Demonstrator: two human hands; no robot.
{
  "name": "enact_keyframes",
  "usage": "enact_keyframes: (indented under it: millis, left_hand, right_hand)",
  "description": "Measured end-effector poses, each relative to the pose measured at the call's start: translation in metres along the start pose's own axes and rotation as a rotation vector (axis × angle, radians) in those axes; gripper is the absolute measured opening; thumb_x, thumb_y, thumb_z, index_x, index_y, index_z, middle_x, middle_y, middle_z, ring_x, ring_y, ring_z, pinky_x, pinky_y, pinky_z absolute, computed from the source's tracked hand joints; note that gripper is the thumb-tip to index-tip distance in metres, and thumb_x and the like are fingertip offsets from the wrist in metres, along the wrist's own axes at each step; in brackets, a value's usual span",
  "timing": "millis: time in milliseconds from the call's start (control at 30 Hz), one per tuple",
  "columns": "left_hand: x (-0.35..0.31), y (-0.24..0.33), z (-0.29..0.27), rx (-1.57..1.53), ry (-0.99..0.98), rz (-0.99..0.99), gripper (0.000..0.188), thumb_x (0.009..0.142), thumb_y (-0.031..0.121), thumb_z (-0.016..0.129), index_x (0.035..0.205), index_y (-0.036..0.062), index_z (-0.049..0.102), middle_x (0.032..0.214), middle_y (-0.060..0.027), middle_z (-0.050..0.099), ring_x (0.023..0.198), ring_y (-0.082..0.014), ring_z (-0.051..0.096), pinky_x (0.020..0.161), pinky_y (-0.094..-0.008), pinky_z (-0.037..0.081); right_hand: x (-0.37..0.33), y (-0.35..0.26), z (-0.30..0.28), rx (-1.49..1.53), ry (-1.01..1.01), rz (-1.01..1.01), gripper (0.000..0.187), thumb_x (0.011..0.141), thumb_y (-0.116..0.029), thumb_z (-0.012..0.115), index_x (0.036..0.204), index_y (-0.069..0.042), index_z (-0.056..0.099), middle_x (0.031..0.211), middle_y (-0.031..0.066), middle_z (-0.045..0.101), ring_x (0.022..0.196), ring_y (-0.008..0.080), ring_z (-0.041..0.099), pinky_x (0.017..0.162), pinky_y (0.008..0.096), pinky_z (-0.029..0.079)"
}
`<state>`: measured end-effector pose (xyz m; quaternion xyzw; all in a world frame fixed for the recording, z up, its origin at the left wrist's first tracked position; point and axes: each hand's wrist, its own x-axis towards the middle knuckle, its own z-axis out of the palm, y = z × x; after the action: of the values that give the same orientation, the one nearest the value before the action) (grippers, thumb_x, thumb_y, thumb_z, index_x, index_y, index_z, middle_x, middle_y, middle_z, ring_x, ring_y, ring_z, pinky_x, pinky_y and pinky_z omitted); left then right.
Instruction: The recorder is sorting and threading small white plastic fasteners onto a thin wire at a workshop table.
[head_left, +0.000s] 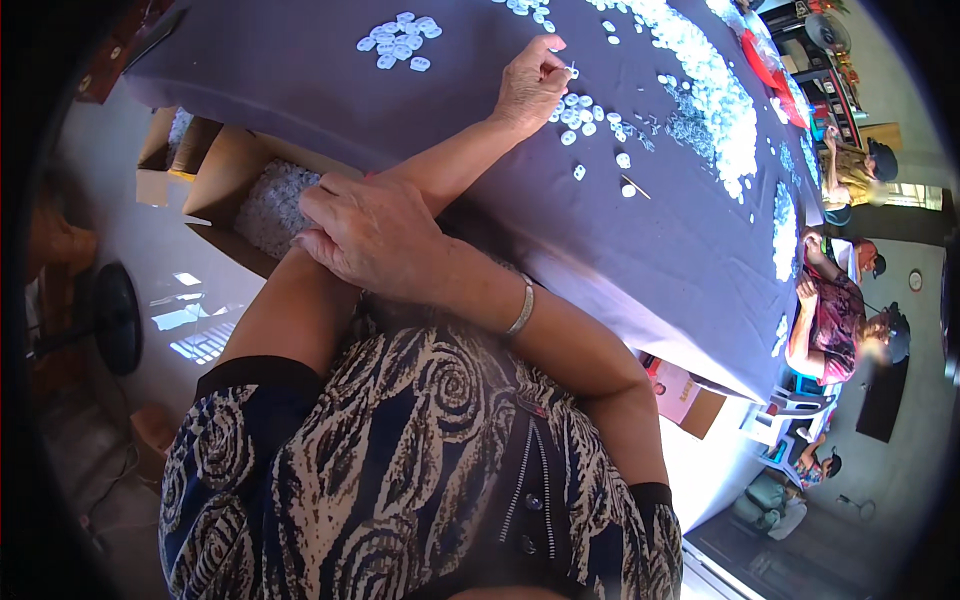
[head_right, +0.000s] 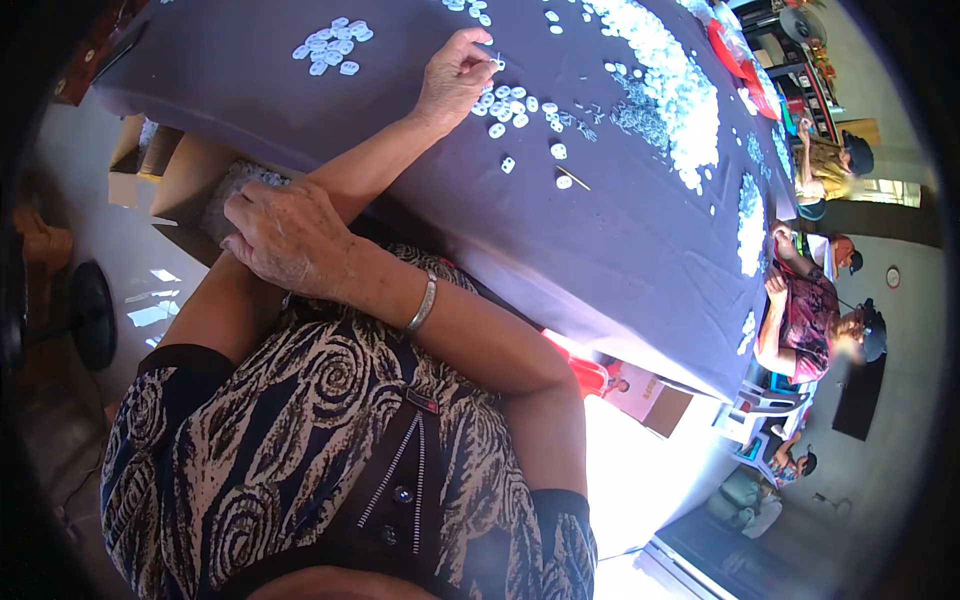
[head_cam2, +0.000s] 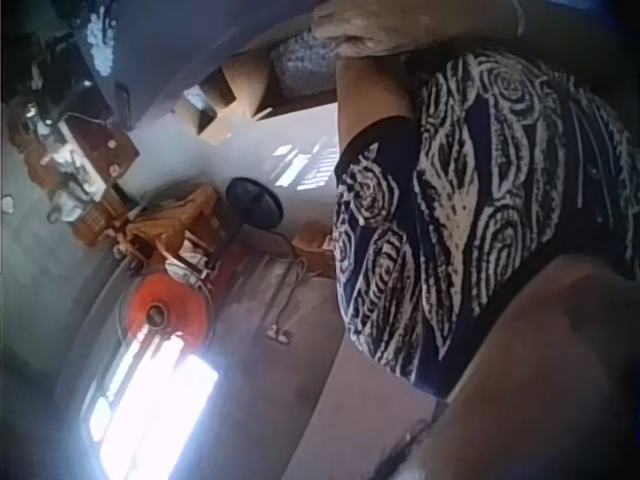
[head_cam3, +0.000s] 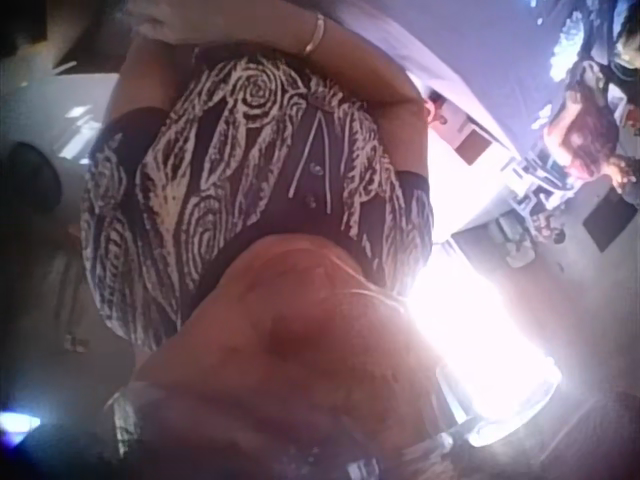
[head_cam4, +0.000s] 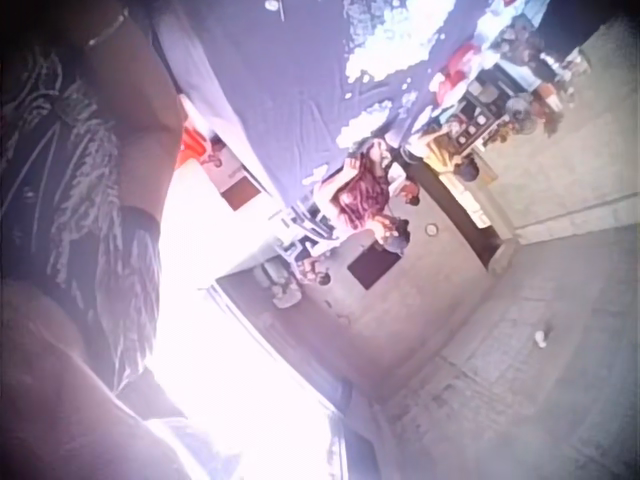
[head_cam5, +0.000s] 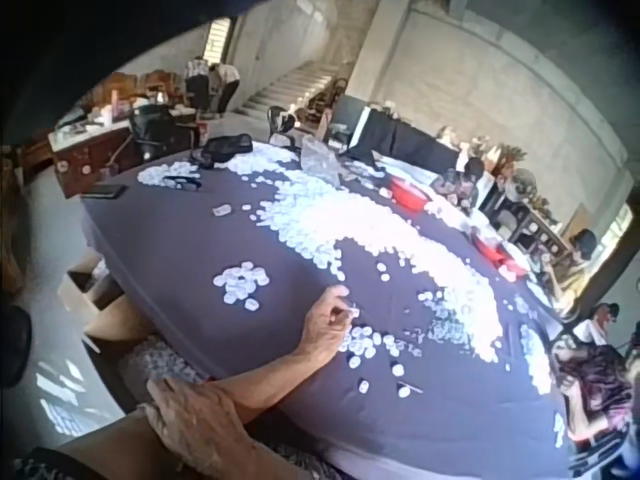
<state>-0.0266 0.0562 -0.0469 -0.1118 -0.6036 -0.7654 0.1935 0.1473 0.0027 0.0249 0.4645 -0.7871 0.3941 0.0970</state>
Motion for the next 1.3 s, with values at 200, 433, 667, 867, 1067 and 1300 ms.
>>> enact_keyframes:
  millis: [200, 433, 667, 867, 1067, 1300]
  left_hand:
    - [0.0, -0.002, 0.002, 0.179, 0.044, 0.062, 0.031, 0.08, 0.001, 0.061, 0.109, 0.0049, 0.052, 0.073, -0.006, 0.062, 0.062, -0.0138, 0.062, 0.06, -0.0272, 0.051]
    - [0.001, -0.006, 0.0, 0.173, 0.057, 0.234, 0.02, 0.089, 0.012, 0.061, 0.107, 0.0064, 0.053, 0.074, -0.0019, 0.056, 0.061, -0.01, 0.052, 0.052, -0.0226, 0.045]
    - [0.001, -0.012, -0.001, 0.109, -0.001, 0.316, 0.027, 0.087, 0.017, 0.063, 0.11, 0.007, 0.052, 0.073, -0.0041, 0.058, 0.066, -0.0134, 0.054, 0.062, -0.0275, 0.046]
    - [0.001, -0.004, 0.001, 0.208, 0.061, 0.097, 0.026, 0.084, 0.006, 0.064, 0.108, 0.0081, 0.054, 0.071, -0.0001, 0.055, 0.063, -0.0074, 0.049, 0.055, -0.0223, 0.043]
    - [0.0, -0.003, -0.004, 0.113, 0.015, 0.021, 0.032, 0.082, 0.002, 0.062, 0.112, 0.0049, 0.052, 0.078, -0.0054, 0.062, 0.065, -0.0098, 0.058, 0.057, -0.0227, 0.048]
    - [0.0, 0.005, 0.001, 0.067, 0.045, -0.012, 0.03, 0.079, 0.0, 0.062, 0.107, 0.0037, 0.052, 0.07, -0.0055, 0.061, 0.059, -0.0107, 0.059, 0.057, -0.0257, 0.05]
  right_hand:
    - [0.0, -0.001, 0.003, -0.004, -0.033, 0.017, 0.02, 0.077, -0.02, 0.065, 0.078, -0.006, 0.051, 0.075, 0.0081, 0.054, 0.068, 0.0284, 0.058, 0.057, 0.0402, 0.047]
    - [-0.001, 0.003, 0.0, 0.035, -0.02, -0.019, 0.016, 0.078, -0.019, 0.063, 0.08, -0.006, 0.053, 0.077, 0.0082, 0.055, 0.068, 0.0283, 0.058, 0.057, 0.04, 0.046]
    - [-0.01, 0.011, -0.02, 0.277, 0.082, 0.031, 0.006, 0.08, -0.003, 0.058, 0.084, -0.004, 0.054, 0.076, 0.0107, 0.057, 0.068, 0.0299, 0.059, 0.06, 0.0371, 0.047]
    - [-0.033, 0.018, -0.04, 0.188, 0.131, 0.054, 0.008, 0.078, 0.0, 0.062, 0.082, -0.003, 0.056, 0.075, 0.0112, 0.058, 0.067, 0.0289, 0.059, 0.059, 0.0348, 0.048]
    - [-0.078, 0.047, -0.085, -0.132, 0.329, 0.322, 0.007, 0.078, 0.0, 0.065, 0.083, -0.002, 0.059, 0.076, 0.0099, 0.059, 0.063, 0.0201, 0.06, 0.058, 0.0308, 0.048]
    - [-0.115, 0.088, -0.129, -0.401, 0.311, 0.633, 0.014, 0.077, -0.005, 0.068, 0.087, -0.001, 0.059, 0.077, 0.0098, 0.061, 0.062, 0.0188, 0.06, 0.058, 0.03, 0.048]
